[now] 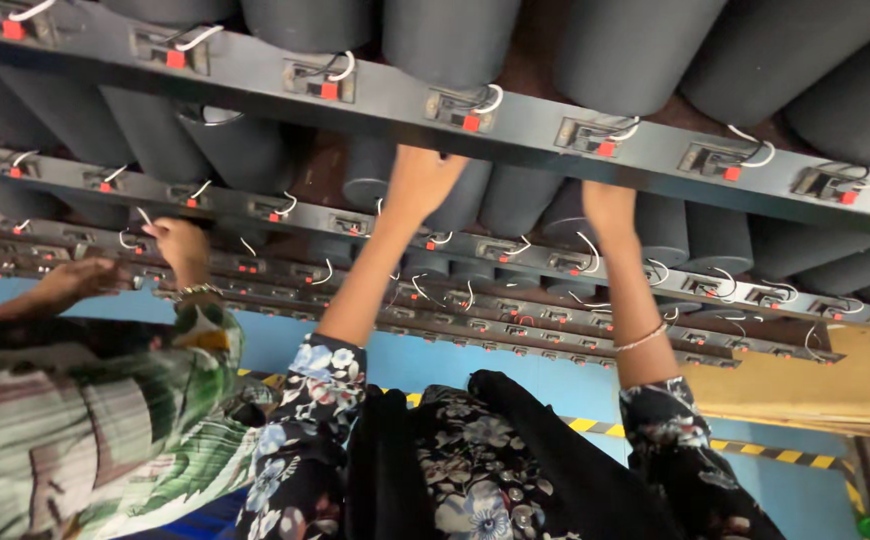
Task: The person connects white wires to red terminals on a rack of black cylindrical devices. They repeatedly insert the wire ends into the terminals and adjust the placement of the cylinders on the rack.
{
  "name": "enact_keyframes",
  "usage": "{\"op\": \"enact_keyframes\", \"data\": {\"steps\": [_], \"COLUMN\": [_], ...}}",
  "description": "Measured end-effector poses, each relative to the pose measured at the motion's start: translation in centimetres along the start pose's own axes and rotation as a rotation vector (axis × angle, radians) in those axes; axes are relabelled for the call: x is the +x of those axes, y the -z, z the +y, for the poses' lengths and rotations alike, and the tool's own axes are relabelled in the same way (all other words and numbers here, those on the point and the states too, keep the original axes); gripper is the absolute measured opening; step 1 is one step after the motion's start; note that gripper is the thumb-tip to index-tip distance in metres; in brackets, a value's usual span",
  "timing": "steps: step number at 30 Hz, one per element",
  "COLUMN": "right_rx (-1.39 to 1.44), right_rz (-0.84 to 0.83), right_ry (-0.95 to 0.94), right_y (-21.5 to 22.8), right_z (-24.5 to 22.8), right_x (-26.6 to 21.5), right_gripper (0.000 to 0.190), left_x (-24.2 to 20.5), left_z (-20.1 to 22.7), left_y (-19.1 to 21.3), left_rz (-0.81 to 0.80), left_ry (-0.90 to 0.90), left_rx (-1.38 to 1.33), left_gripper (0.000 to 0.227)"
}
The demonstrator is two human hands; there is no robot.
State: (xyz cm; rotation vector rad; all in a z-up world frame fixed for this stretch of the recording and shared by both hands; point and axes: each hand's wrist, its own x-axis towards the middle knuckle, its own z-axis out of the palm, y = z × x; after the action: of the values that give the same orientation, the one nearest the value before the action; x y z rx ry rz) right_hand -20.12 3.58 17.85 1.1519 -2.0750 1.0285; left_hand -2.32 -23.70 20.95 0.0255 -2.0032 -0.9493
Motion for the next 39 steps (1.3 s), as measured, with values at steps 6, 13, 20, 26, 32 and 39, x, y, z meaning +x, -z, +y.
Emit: {"op": "enact_keyframes", "data": {"steps": [6,13,20,26,32,39], "right_rx": [-0.334,-0.377,-0.212,0.156,0.200,-0.623], "right_rz": [-0.274,-0.305,-0.139,0.174,0.092,-0.221], "right_ry": [-0.227,-0.369,-0.366,-0.192,-0.180,-0.405], "right_y": [-2.3,-2.8,-1.1,1.9,5.1,12.8], "right_z": [9.6,8.1,9.4,2.0,-2.2,13.5], "right_x": [1.9,3.9,2.8,-1.7,-3.7,-6.9], "right_gripper": [0.031,0.033,0.037,0.041,0.048,0.027], "left_x": [3.8,4.1,3.6,0.4,-1.3,-4.8], "left_z": [-9.5,-16.8,-16.3,-6.5,-0.5,10.5], "left_y": [1.3,0.7,4.7,6.4,6.6,4.0], "left_rz": [0.094,-0.093,0.008,0.270,0.176,0.468], "left_ry": [-0.052,0.267,-0.100,0.090,0.240,0.136], "left_rx": [0.576,0.617,0.739,0.082,0.203,0.197], "left_gripper": [0.034,0.068,0.035,0.056,0.089,0.043]}}
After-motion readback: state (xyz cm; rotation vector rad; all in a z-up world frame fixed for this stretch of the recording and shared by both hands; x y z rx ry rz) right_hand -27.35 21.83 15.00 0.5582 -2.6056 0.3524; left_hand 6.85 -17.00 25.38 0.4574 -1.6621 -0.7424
